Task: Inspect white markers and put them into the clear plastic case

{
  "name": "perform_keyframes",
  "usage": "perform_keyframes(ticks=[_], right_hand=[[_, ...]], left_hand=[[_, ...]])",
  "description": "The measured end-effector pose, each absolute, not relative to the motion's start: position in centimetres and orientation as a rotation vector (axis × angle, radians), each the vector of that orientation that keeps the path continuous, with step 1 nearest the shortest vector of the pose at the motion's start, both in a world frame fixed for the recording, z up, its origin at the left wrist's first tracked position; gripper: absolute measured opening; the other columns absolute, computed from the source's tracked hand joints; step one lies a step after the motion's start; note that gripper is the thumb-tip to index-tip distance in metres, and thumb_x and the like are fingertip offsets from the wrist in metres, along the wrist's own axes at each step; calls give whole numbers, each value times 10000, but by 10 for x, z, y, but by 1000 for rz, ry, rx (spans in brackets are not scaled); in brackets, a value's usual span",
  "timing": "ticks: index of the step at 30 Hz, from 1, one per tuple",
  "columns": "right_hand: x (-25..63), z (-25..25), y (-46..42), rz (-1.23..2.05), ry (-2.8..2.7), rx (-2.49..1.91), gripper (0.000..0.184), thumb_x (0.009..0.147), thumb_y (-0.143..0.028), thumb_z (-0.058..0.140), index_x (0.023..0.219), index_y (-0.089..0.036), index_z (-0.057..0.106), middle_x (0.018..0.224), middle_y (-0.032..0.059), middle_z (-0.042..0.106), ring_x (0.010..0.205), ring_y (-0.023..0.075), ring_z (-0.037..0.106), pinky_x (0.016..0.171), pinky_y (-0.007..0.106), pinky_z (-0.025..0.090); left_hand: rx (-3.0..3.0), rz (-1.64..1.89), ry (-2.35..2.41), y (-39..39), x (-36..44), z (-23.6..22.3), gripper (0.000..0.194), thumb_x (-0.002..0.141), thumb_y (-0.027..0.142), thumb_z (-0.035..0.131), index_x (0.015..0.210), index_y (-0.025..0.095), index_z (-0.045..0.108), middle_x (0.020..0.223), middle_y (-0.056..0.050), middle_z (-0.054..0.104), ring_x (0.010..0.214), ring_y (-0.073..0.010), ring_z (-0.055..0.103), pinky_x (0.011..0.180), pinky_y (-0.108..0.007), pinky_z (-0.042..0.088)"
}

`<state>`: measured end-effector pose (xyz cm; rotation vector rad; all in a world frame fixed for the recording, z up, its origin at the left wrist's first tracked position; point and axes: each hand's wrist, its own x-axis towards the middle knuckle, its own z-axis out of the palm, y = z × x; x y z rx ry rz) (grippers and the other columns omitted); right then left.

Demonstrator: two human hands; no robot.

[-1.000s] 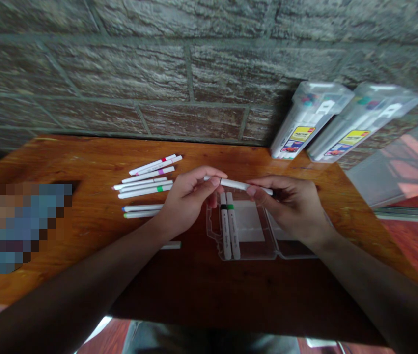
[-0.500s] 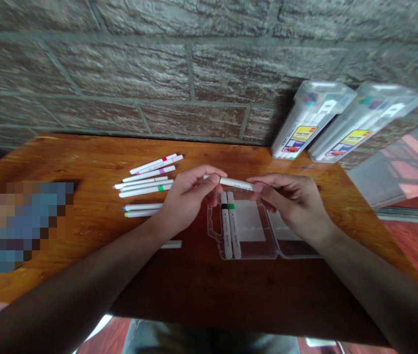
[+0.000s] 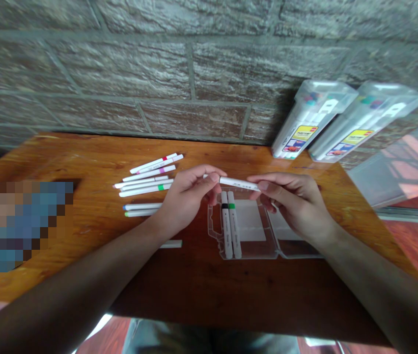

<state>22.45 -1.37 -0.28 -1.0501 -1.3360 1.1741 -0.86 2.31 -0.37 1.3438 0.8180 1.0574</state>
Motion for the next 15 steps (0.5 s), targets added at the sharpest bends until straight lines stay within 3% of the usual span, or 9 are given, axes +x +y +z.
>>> perform_keyframes(ticks=[15], right_hand=[[220,7,-14,1304,-1181,-1046,180,825,-284,771,957,-231,880,756,52,821,495,125,526,453,273,403]], left_hand=[[1282,1070,820,23,-8,-2,183,916,341,745,945,161,763,725,-1,659,572,-117,597,566,-255,473]])
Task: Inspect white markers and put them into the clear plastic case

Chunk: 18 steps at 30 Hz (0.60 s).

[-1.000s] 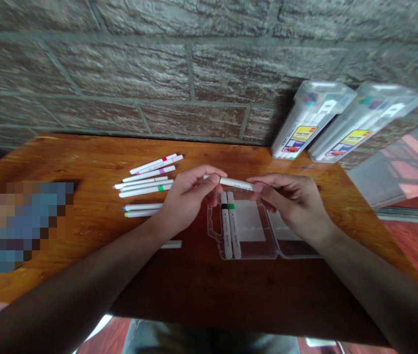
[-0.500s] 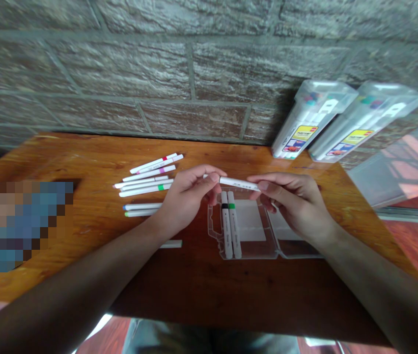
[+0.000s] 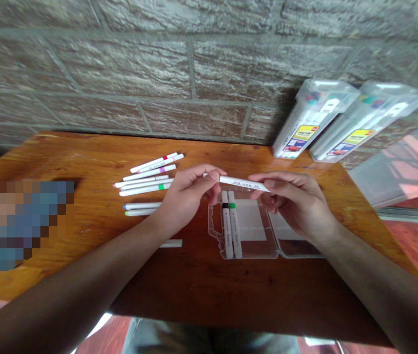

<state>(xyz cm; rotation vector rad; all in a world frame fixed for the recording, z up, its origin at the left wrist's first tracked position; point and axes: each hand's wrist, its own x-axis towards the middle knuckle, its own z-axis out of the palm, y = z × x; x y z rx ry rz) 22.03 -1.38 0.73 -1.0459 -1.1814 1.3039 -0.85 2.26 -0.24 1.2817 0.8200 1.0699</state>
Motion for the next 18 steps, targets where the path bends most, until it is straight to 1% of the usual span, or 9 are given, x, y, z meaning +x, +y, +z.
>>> perform_keyframes(ticks=[10,18], right_hand=[[220,9,-13,1363,-1149,-1012,219,813,-250,716,946,-222,887,771,79,835,496,135,524,456,280,385],[221,11,-13,1377,-1144,-992,263,798,-235,657,930,-215,884,796,88,845,501,151,531,470,299,405]], left_hand=[[1259,1066,814,22,-9,-1,176,918,332,746,931,157,759,714,1,651,568,-115,596,562,-252,466],[1246,1061,811,23,-8,0,167,919,323,740,892,159,744,708,0,642,561,-115,587,554,-251,462]])
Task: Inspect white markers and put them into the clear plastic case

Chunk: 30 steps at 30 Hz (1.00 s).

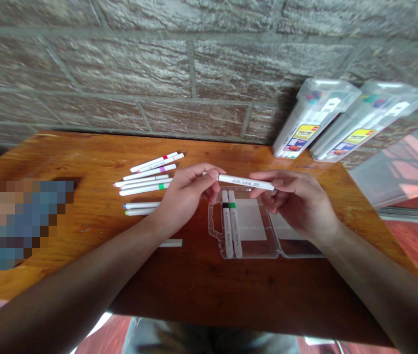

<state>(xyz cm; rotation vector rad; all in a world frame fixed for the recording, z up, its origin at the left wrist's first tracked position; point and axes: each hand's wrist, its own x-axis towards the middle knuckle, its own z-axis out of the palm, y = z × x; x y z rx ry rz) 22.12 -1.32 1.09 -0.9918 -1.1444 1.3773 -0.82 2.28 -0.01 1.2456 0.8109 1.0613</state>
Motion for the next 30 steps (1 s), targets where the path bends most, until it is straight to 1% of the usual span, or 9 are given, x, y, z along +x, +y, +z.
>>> perform_keyframes(ticks=[8,16,25,30], right_hand=[[221,10,-12,1385,-1137,-923,309,773,-211,614,921,-189,884,805,104,847,502,158,537,489,309,410],[223,8,-12,1394,-1132,-899,355,780,-188,565,907,-212,895,815,103,845,511,168,537,507,325,402],[221,11,-13,1385,-1141,-935,333,754,-225,591,896,-242,892,802,81,841,514,178,531,519,346,392],[221,13,-13,1409,-1122,-940,353,734,-218,574,894,-208,889,796,95,843,509,173,543,520,345,387]], left_hand=[[1240,1070,809,23,-8,-1,190,919,336,744,898,147,740,709,3,644,561,-114,586,557,-247,457],[1234,1073,809,22,-8,1,162,934,304,721,886,151,739,708,5,644,558,-107,586,562,-240,452],[1235,1071,789,23,-9,-1,171,947,302,720,869,150,733,723,2,647,567,-104,590,565,-238,454],[1235,1070,786,23,-9,-1,158,953,288,711,879,151,738,709,4,643,559,-105,586,560,-237,454]])
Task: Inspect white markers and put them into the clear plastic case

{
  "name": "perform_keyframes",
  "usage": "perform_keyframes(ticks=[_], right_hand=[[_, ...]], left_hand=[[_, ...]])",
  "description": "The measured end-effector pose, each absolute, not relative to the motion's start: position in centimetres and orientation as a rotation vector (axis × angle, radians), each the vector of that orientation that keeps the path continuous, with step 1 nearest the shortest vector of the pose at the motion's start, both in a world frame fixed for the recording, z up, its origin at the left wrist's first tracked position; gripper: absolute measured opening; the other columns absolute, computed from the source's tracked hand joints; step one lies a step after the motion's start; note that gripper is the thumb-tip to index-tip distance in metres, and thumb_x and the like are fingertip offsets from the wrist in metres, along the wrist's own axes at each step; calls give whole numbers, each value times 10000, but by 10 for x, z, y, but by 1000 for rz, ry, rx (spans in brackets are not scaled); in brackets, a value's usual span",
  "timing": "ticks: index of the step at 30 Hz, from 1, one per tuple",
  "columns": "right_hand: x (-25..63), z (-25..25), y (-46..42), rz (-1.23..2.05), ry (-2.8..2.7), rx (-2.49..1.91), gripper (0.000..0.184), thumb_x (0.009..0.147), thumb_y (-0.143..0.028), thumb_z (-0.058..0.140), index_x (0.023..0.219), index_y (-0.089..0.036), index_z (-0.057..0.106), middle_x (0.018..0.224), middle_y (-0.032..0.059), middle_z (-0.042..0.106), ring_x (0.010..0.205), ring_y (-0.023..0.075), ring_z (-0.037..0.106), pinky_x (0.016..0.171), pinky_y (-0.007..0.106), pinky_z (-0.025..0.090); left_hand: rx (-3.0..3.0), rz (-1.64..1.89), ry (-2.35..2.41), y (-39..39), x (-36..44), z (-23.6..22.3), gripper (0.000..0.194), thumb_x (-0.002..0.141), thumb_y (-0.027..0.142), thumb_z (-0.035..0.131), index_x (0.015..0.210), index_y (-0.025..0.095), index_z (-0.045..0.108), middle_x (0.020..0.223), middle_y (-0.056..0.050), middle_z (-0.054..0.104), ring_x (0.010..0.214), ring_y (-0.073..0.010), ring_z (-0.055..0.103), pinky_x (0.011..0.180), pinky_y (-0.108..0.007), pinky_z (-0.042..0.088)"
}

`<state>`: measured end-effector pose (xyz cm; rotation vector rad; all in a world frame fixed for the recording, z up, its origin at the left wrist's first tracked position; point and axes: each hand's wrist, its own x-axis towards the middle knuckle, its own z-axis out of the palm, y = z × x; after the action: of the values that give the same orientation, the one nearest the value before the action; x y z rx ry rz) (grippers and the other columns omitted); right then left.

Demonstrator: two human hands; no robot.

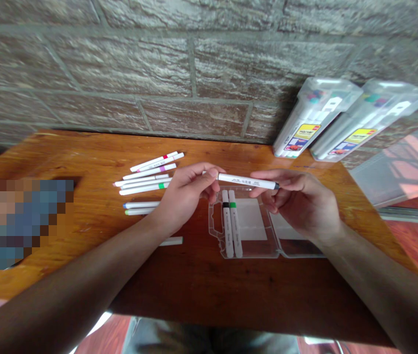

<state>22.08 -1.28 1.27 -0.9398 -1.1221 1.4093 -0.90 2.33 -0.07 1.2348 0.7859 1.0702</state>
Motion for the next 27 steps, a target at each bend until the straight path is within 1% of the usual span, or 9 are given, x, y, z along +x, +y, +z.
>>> perform_keyframes(ticks=[7,11,17,22,27], right_hand=[[221,12,-12,1406,-1108,-928,336,737,-205,571,877,-195,877,793,101,840,504,173,546,520,350,392],[221,11,-12,1418,-1089,-932,356,746,-191,562,905,-181,880,795,105,841,494,165,531,534,348,400],[221,11,-12,1417,-1074,-953,369,749,-182,562,938,-156,879,806,122,845,488,162,527,523,337,395],[221,10,-11,1393,-1059,-973,355,745,-172,568,924,-142,874,796,135,841,488,161,531,505,326,393],[220,10,-9,1345,-1019,-1021,313,755,-173,586,894,-142,865,751,118,823,472,152,518,476,311,386]], left_hand=[[1227,1073,798,22,-9,1,158,950,292,721,876,155,749,717,-2,653,566,-106,594,562,-235,460],[1217,1074,797,23,-9,-1,149,950,289,723,885,160,761,708,1,655,560,-105,595,560,-235,463],[1176,1093,774,23,-10,-3,181,964,306,699,949,150,789,713,-16,675,566,-120,613,565,-248,476],[1146,1101,764,23,-11,-5,205,951,321,705,987,143,801,735,-31,711,570,-135,622,578,-269,491],[1146,1089,740,23,-11,-3,252,931,361,734,1026,139,803,763,-50,747,583,-141,623,591,-278,498]])
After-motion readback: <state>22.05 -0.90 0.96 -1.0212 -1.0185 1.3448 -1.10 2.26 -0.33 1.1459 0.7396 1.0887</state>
